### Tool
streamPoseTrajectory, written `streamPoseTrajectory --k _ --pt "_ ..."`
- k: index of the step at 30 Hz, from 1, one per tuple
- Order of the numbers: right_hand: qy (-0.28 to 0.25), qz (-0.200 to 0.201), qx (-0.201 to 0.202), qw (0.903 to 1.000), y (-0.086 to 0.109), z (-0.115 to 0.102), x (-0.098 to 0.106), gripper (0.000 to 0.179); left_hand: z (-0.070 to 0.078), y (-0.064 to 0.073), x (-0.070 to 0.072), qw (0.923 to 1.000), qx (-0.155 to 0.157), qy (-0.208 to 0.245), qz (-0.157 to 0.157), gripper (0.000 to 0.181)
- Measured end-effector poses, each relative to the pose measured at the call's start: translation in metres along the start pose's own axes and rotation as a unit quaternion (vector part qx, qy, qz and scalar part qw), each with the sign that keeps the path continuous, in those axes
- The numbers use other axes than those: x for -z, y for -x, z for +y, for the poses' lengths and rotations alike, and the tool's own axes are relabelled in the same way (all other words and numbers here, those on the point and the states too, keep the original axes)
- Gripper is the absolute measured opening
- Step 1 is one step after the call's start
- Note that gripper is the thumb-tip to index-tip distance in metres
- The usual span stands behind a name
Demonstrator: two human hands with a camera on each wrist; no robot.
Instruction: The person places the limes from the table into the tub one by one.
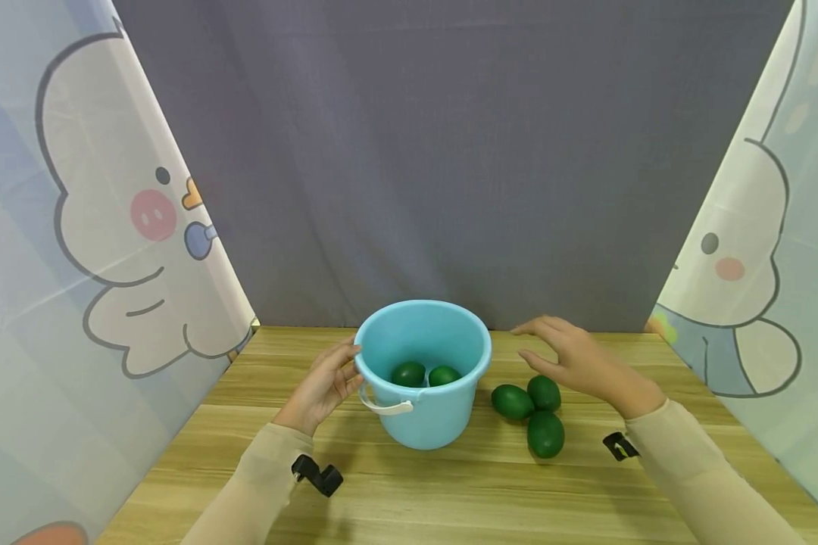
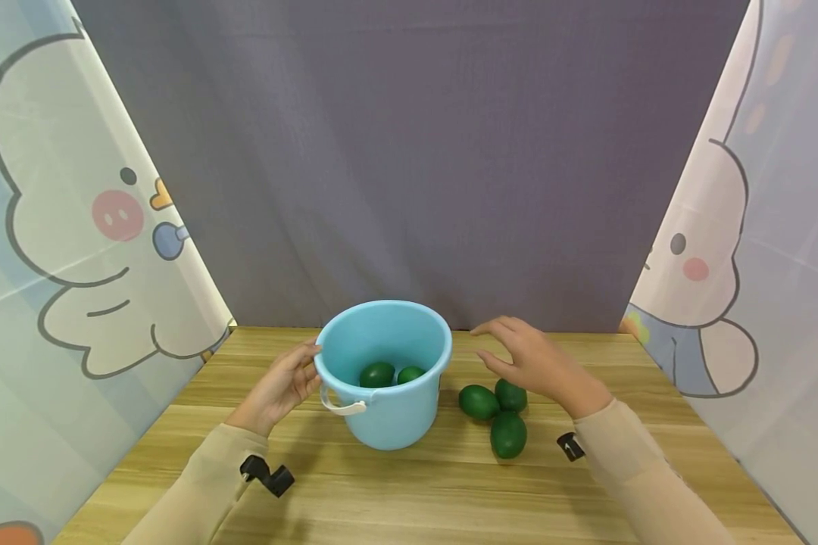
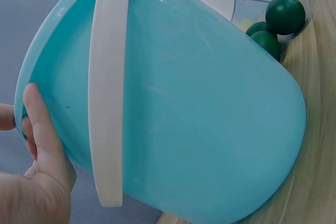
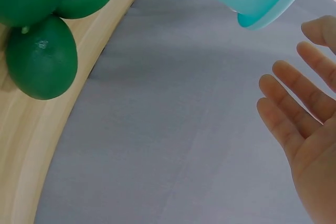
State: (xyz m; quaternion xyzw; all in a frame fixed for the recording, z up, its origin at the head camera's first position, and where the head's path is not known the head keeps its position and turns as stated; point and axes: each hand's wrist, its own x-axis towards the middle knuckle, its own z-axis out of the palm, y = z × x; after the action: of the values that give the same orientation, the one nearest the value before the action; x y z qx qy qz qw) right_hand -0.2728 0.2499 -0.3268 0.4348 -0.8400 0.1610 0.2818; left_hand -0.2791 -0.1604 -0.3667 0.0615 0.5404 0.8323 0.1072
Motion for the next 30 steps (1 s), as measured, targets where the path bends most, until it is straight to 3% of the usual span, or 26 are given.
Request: streamPoseTrajectory --k 5,21,30 --pt "0.007 -0.016 -0.025 0.9995 0.007 -0.001 -0.001 0.036 0.0 -0.001 0.001 1.0 0.002 0.002 0.0 0.051" --pt "0.007 -0.038 -0.04 0.9985 0.027 0.003 -0.013 0.032 0.001 0.0 0.0 1.0 0.005 0.0 0.008 0.052" --pt "0.009 -0.025 -0.032 0.9991 0.038 0.003 -0.022 0.035 0.001 0.001 0.001 1.0 0.003 0.0 0.005 0.052"
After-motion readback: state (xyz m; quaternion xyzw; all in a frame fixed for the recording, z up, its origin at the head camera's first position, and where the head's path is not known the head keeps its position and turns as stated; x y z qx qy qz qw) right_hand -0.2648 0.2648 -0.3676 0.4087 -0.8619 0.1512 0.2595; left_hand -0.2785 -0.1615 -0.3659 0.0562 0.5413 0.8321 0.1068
